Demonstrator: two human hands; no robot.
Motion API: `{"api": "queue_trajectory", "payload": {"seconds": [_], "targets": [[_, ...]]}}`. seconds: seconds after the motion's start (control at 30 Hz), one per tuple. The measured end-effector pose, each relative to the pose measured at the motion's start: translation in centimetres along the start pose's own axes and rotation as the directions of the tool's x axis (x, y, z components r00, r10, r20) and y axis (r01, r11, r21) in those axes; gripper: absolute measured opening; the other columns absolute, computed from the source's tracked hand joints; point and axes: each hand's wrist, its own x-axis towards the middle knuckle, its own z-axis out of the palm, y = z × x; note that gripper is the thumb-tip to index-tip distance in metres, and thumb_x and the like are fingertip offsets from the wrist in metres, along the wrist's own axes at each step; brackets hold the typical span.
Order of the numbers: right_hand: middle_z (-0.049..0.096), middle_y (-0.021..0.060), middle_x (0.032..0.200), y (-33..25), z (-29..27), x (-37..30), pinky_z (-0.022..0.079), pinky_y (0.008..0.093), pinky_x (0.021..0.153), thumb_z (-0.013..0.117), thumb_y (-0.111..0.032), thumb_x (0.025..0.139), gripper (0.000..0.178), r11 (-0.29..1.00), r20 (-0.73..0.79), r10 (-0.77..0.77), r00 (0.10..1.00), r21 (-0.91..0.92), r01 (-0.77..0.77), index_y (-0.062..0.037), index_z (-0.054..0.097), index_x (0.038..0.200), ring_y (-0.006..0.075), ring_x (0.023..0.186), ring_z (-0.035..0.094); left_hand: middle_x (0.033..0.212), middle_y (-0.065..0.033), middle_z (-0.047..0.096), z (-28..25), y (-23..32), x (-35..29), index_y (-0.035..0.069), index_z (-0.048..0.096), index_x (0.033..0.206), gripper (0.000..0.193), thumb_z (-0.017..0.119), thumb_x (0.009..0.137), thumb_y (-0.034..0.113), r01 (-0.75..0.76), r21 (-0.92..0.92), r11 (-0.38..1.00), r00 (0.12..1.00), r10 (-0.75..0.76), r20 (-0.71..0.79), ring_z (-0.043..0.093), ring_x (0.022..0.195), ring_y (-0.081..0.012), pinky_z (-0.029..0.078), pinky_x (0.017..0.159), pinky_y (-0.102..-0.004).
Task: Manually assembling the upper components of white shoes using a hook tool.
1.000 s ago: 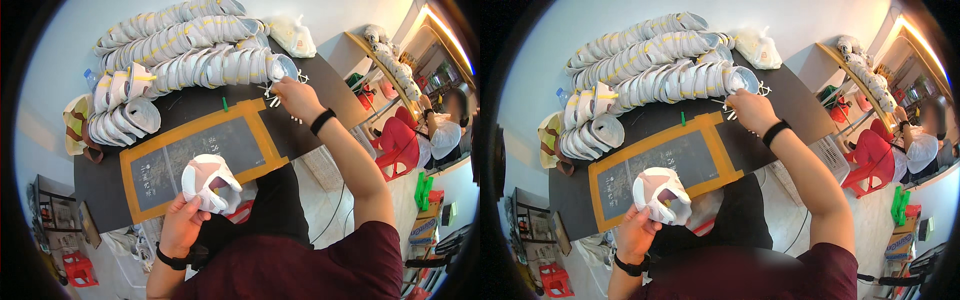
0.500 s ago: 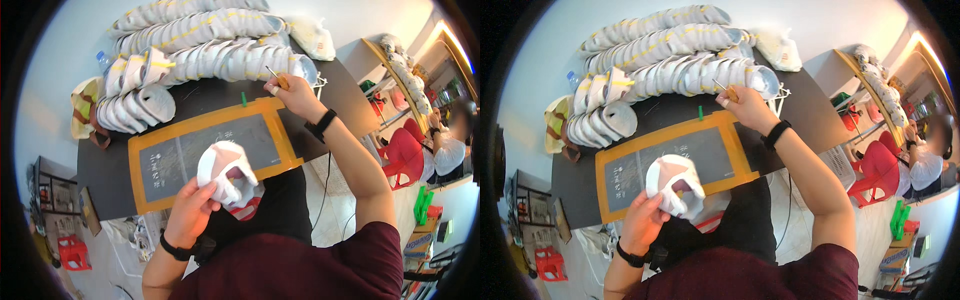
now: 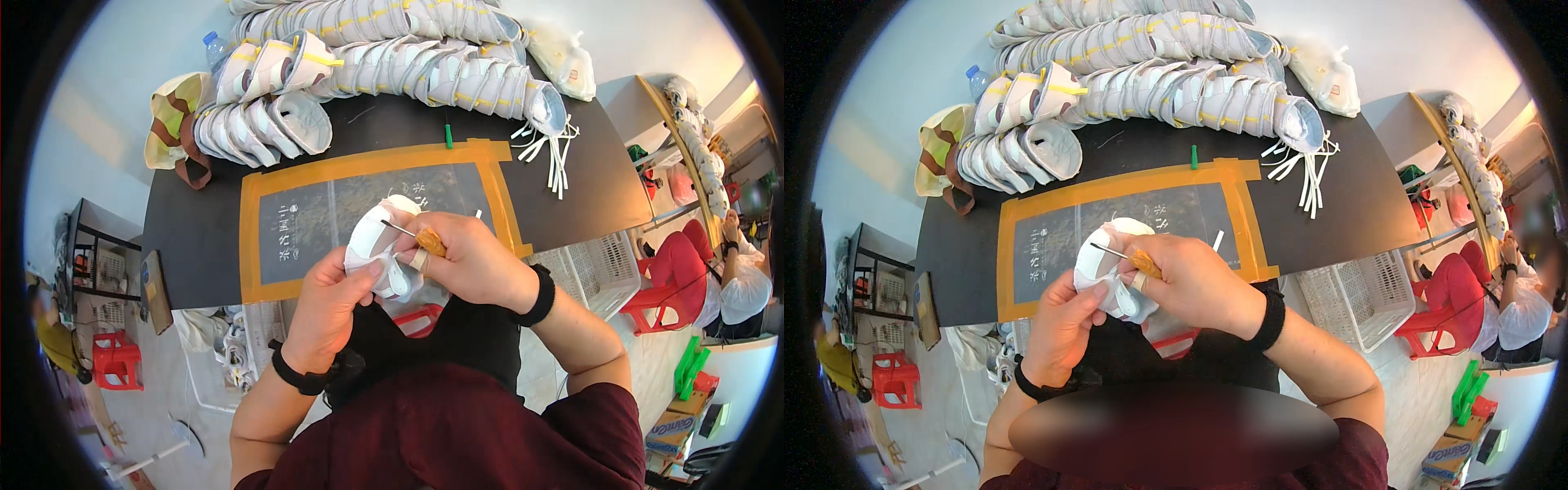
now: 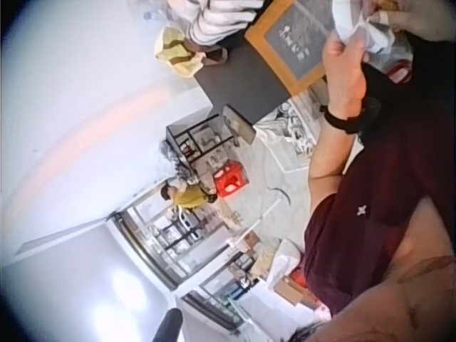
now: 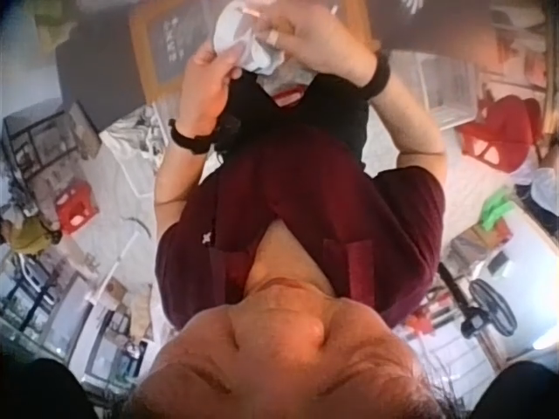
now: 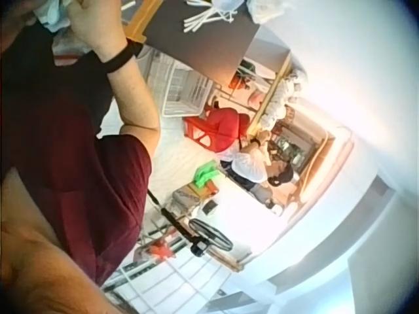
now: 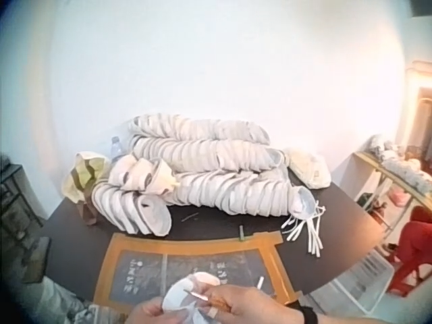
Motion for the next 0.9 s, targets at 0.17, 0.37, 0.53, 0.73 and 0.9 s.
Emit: {"api": "queue_trajectory", "payload": {"seconds": [0.17, 0.37, 0.53, 0.73, 0.9], "targets": [[0.063, 0.0123, 0.085, -0.2, 0.1, 0.0, 0.050, 0.0346, 0.070, 0.067, -0.011, 0.088, 0.009, 0.980, 0.003, -0.073, 0.997, -0.188, 0.073, -0.0048, 0.062, 0.092, 0.0263, 0.078, 0.064, 0.090, 0.0015, 0.065, 0.1, -0.2, -0.2, 0.005, 0.065, 0.107, 0.017, 0.067, 0.091, 0.011, -0.071, 0.062, 0.996, 0.997, 0.069, 0.029, 0.053, 0.075, -0.0039, 0.042, 0.068, -0.0202], [0.064, 0.0222, 0.093, -0.3, -0.1, -0.2, 0.049, 0.0470, 0.076, 0.062, -0.021, 0.090, 0.024, 0.976, 0.016, -0.021, 1.000, -0.218, 0.024, -0.0026, 0.061, 0.104, 0.0405, 0.088, 0.063, 0.095, 0.0006, 0.065, 0.7, 0.0, -0.4, 0.002, 0.063, 0.111, 0.021, 0.065, 0.093, 0.010, -0.111, 0.168, 0.979, 0.993, 0.104, 0.050, 0.058, 0.084, -0.0050, 0.047, 0.074, -0.0228], [0.064, 0.0191, 0.088, -0.5, 0.0, -0.3, 0.049, 0.0442, 0.073, 0.063, -0.020, 0.089, 0.019, 0.971, 0.012, -0.001, 1.000, -0.238, 0.003, -0.0026, 0.061, 0.097, 0.0379, 0.083, 0.063, 0.091, 0.0004, 0.065, 1.2, 0.0, -0.5, 0.001, 0.062, 0.109, 0.020, 0.066, 0.093, 0.010, -0.137, 0.313, 0.940, 0.990, 0.134, 0.031, 0.057, 0.081, -0.0051, 0.047, 0.072, -0.0229], [0.062, 0.0163, 0.086, -1.3, 0.2, -0.4, 0.049, 0.0417, 0.071, 0.064, -0.019, 0.089, 0.017, 0.926, 0.033, 0.038, 0.999, -0.376, -0.023, -0.0049, 0.058, 0.097, 0.0355, 0.085, 0.062, 0.088, -0.0001, 0.065, 1.5, -0.2, -0.1, 0.000, 0.062, 0.107, 0.018, 0.066, 0.091, 0.008, -0.236, 0.466, 0.853, 0.967, 0.253, 0.027, 0.058, 0.077, -0.0057, 0.048, 0.067, -0.0225], [0.064, 0.0152, 0.084, -2.0, 0.4, -1.1, 0.052, 0.0447, 0.065, 0.056, -0.019, 0.093, 0.017, 0.907, -0.229, -0.259, 0.938, -0.392, 0.155, -0.0055, 0.052, 0.102, 0.0390, 0.071, 0.065, 0.090, -0.0019, 0.065, 1.3, -0.3, 0.6, -0.002, 0.060, 0.108, 0.020, 0.066, 0.091, 0.007, -0.226, 0.306, 0.925, 0.961, 0.263, -0.084, 0.060, 0.080, -0.0062, 0.050, 0.068, -0.0234]]}}
